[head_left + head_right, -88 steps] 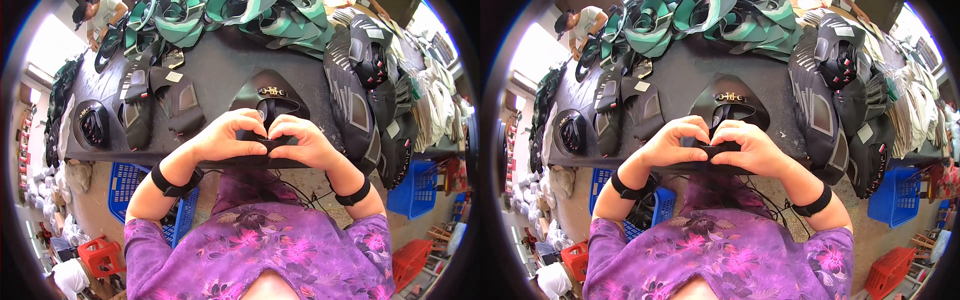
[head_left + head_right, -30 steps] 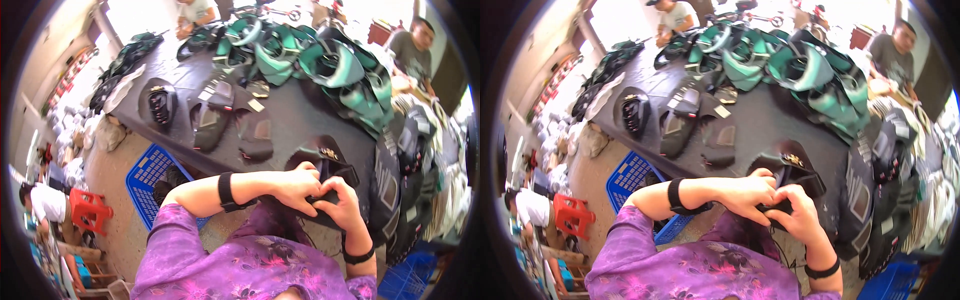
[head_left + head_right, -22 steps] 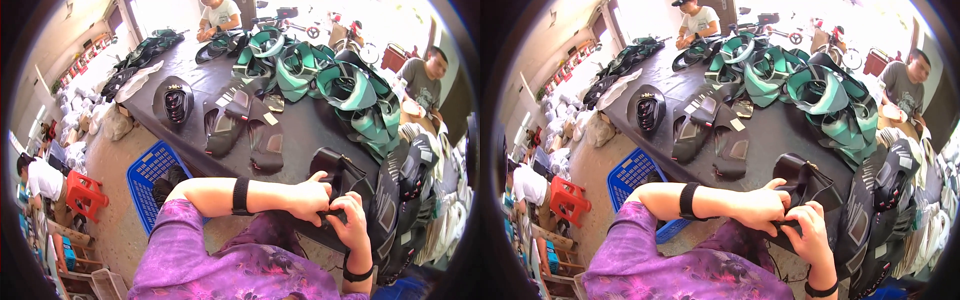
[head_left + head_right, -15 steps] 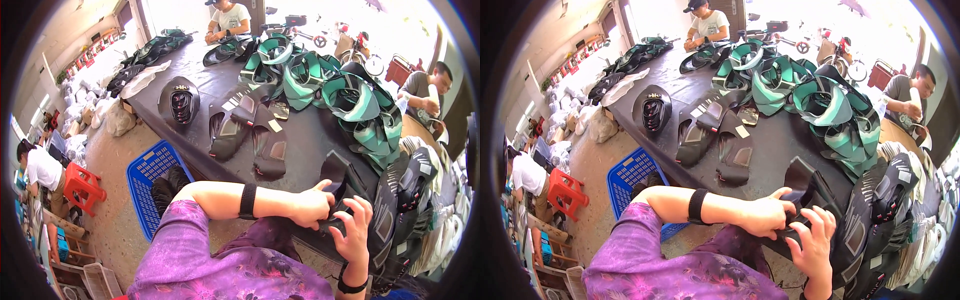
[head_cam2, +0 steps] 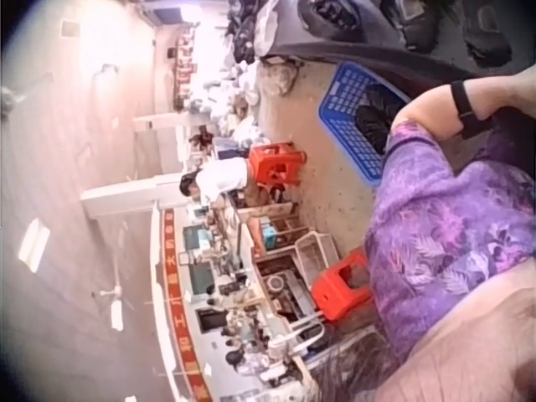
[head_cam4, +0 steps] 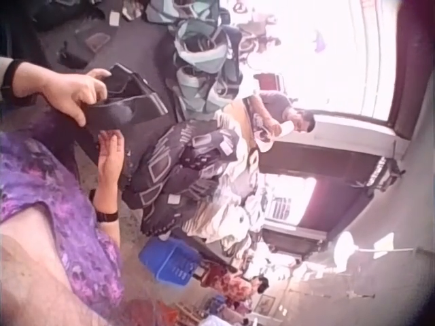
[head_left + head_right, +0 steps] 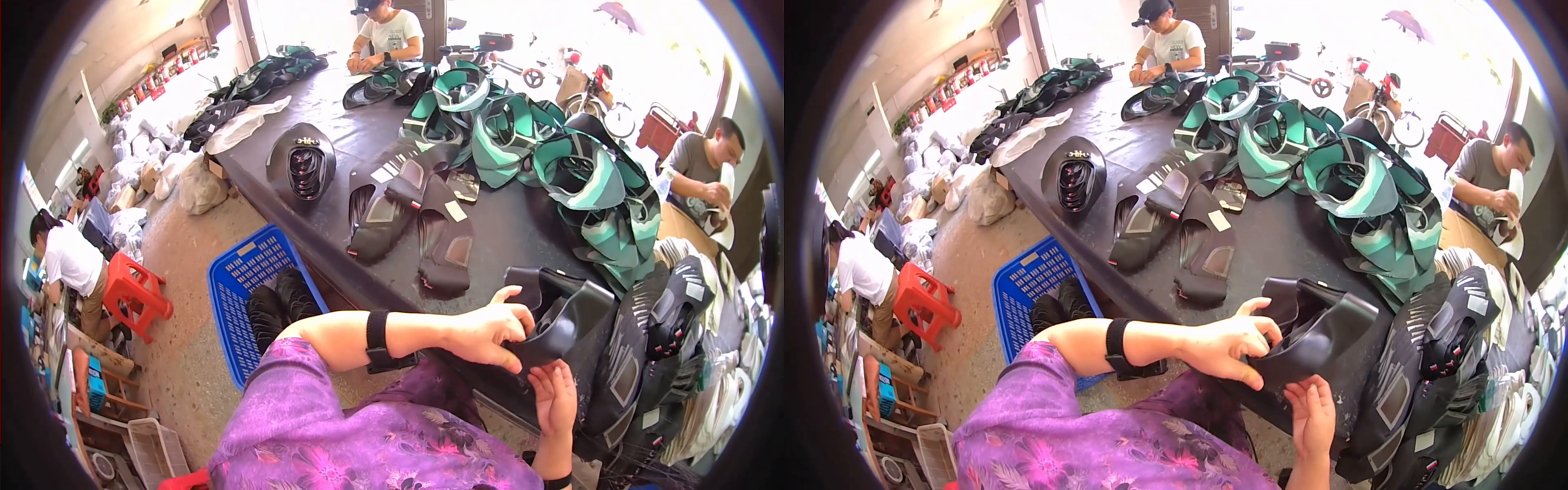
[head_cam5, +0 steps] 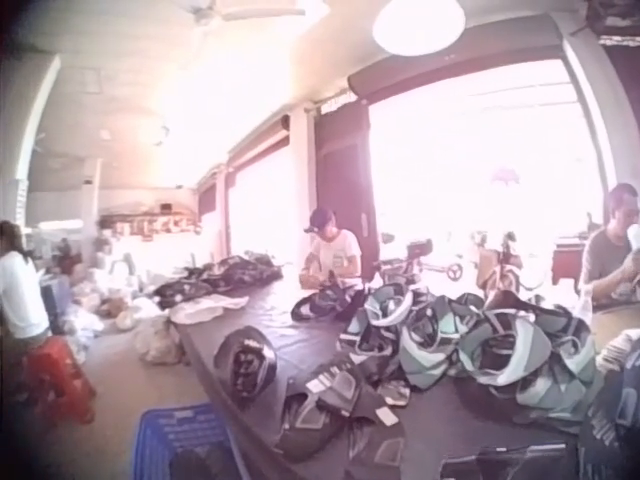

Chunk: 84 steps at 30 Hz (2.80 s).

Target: The worker is inspecting and arranging shoe upper components with decorative buckles.

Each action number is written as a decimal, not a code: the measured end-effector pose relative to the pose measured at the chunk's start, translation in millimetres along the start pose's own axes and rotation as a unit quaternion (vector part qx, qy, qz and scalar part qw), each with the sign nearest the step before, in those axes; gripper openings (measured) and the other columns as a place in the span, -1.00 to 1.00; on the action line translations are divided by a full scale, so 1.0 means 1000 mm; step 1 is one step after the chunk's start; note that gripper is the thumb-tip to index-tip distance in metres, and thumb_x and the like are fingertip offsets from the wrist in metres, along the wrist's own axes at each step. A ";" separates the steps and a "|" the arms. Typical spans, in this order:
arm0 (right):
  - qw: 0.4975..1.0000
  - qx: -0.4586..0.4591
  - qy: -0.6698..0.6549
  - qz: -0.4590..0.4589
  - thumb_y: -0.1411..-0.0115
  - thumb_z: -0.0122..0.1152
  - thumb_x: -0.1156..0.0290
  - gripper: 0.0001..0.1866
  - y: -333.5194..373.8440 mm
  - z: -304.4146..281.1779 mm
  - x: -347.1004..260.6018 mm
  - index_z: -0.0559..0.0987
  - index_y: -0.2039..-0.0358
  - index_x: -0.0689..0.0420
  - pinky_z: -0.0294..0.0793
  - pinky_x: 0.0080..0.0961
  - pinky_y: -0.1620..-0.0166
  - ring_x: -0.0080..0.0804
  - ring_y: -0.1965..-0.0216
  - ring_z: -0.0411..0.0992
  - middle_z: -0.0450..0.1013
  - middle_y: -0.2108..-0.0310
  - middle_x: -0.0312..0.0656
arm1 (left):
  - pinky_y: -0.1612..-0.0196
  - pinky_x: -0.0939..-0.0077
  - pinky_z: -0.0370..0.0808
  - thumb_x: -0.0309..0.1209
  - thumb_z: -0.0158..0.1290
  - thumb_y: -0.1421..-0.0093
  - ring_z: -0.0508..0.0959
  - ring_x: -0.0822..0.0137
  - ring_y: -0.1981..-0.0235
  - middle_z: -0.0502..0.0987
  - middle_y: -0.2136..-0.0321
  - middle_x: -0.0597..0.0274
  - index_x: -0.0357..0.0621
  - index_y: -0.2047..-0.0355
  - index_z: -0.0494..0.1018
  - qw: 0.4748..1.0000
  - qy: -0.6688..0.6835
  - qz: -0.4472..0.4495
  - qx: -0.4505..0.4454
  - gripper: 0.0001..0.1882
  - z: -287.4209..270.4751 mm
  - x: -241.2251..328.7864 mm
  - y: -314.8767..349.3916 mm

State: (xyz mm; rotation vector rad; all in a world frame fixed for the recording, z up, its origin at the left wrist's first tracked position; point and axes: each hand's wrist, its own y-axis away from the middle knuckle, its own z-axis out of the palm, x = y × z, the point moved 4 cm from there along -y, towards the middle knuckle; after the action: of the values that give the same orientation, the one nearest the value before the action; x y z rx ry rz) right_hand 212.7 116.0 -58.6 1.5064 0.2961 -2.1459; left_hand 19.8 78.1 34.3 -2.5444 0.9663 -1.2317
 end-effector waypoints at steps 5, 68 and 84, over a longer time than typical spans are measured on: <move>0.936 -0.082 -0.338 0.057 -0.20 -0.15 0.37 -0.68 -0.021 0.018 0.027 0.32 0.06 0.22 0.23 -0.37 -0.06 -0.34 0.07 0.32 0.34 0.09 -0.16 | -0.11 -0.10 -0.23 -0.23 0.18 0.14 0.27 0.22 0.04 0.43 0.42 0.23 -0.19 0.62 0.40 0.996 0.007 0.026 -0.089 -0.71 0.015 0.007 0.018; 0.989 -0.146 0.024 -0.006 -0.14 0.03 0.50 -0.80 0.010 0.007 -0.015 0.48 0.21 0.24 0.29 -0.65 0.14 -0.65 0.24 0.30 0.41 0.29 -0.40 | 0.01 0.26 0.19 -0.43 0.07 0.17 0.35 0.10 0.14 0.34 0.17 0.11 -0.14 0.19 0.33 0.963 -0.263 -0.056 -0.035 -0.56 0.015 -0.029 -0.044; 0.889 -0.114 0.423 -0.130 -0.05 0.05 0.50 -0.52 0.029 0.041 -0.039 0.23 0.00 0.36 0.35 -0.35 0.39 0.11 0.43 0.35 0.34 0.50 0.21 | -0.05 0.26 0.20 -0.59 0.00 0.22 0.26 -0.02 -0.02 0.25 -0.01 -0.06 -0.27 0.01 0.19 0.924 -0.255 -0.078 0.272 -0.36 0.003 -0.034 0.012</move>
State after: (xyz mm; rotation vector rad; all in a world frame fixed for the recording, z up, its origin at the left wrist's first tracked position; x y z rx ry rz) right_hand 204.0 83.6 -4.6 2.2669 1.0524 -1.4096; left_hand 1.2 89.1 6.0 -2.3129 0.2591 -0.6648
